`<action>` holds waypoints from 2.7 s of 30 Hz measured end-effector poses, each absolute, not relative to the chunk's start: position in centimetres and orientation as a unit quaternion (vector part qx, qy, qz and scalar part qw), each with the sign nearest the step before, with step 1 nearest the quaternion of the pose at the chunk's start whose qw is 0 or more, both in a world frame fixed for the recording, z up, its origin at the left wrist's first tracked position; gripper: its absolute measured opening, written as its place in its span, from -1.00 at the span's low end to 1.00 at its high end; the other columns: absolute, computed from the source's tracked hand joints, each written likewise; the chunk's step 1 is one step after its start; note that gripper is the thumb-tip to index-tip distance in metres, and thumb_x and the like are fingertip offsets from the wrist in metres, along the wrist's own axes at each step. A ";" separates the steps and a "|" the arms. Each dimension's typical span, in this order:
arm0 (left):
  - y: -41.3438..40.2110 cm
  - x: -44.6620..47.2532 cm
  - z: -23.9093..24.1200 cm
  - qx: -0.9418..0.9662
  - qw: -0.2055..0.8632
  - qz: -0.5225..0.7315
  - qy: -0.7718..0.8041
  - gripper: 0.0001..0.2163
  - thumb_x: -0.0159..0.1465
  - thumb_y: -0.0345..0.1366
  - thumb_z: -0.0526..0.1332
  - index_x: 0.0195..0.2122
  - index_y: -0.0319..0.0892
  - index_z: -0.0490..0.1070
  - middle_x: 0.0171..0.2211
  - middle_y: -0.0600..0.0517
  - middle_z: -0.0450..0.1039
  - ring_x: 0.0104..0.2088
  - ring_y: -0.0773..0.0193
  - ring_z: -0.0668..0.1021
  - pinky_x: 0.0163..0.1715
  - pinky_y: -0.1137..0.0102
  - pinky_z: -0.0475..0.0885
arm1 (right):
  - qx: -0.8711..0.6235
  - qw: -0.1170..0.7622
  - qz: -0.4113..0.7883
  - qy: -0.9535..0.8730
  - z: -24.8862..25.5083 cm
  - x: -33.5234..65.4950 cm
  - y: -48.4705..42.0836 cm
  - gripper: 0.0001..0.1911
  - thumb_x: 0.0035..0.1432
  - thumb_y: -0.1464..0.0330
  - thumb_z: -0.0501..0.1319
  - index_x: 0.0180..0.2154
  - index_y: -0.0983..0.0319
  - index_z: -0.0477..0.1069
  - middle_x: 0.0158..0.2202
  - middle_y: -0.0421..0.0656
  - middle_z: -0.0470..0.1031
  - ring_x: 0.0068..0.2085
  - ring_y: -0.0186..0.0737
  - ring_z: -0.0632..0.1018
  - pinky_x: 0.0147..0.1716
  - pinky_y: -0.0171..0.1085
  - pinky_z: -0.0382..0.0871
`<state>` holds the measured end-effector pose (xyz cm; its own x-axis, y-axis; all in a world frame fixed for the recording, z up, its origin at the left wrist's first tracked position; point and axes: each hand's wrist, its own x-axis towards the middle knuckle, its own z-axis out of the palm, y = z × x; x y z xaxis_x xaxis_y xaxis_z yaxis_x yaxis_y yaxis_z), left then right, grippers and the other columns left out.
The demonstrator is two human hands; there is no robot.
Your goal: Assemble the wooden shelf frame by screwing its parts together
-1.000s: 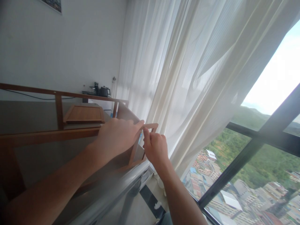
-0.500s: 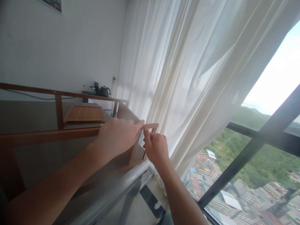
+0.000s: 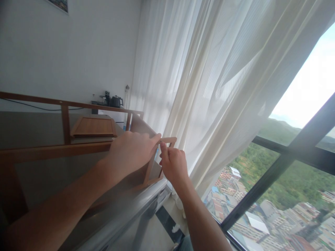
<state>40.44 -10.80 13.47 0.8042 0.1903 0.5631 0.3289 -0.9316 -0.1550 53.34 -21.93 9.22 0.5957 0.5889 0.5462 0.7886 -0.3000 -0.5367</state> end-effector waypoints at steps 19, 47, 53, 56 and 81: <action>-10.9 40.2 13.9 -0.951 0.116 -0.251 -0.136 -0.66 0.44 -0.39 -0.02 0.12 -0.15 0.46 -0.42 -0.12 0.58 -0.34 -0.04 0.69 -0.41 0.34 0.34 | -0.793 0.407 -0.126 -0.436 9.2 53.3 -21.9 -0.32 0.48 0.00 0.01 -0.59 0.17 0.51 -0.67 -0.21 0.55 -0.56 -0.22 0.63 -0.42 -0.30 0.41; -11.1 40.0 14.1 -0.952 0.115 -0.247 -0.139 -0.64 0.43 -0.42 -0.01 0.14 -0.18 0.46 -0.42 -0.14 0.57 -0.33 -0.03 0.69 -0.39 0.35 0.36 | -0.736 0.534 -0.024 -0.415 8.8 53.4 -21.5 -0.31 0.28 -0.22 0.14 -0.46 0.25 0.54 -0.58 -0.10 0.60 -0.60 -0.18 0.63 -0.61 -0.31 0.52; -11.1 40.1 14.0 -0.953 0.117 -0.243 -0.137 -0.62 0.42 -0.43 -0.02 0.16 -0.17 0.45 -0.42 -0.14 0.58 -0.34 -0.06 0.69 -0.40 0.32 0.36 | -0.740 0.525 -0.035 -0.419 8.9 53.3 -21.6 -0.30 0.29 -0.22 0.13 -0.42 0.27 0.58 -0.58 -0.11 0.59 -0.60 -0.18 0.63 -0.61 -0.32 0.51; -11.1 40.1 13.9 -0.950 0.122 -0.253 -0.136 -0.64 0.42 -0.43 -0.01 0.14 -0.18 0.47 -0.44 -0.13 0.57 -0.36 -0.06 0.68 -0.42 0.33 0.35 | -0.736 0.536 -0.023 -0.413 8.9 53.3 -21.6 -0.32 0.29 -0.20 0.14 -0.43 0.26 0.58 -0.59 -0.13 0.57 -0.61 -0.20 0.61 -0.62 -0.32 0.49; -11.0 40.1 13.9 -0.949 0.127 -0.258 -0.126 -0.66 0.42 -0.42 -0.01 0.09 -0.19 0.48 -0.46 -0.11 0.55 -0.39 -0.03 0.68 -0.47 0.34 0.31 | -0.754 0.476 -0.083 -0.444 8.8 53.2 -21.5 -0.36 0.44 -0.07 0.05 -0.47 0.23 0.53 -0.59 -0.18 0.58 -0.61 -0.27 0.61 -0.53 -0.34 0.45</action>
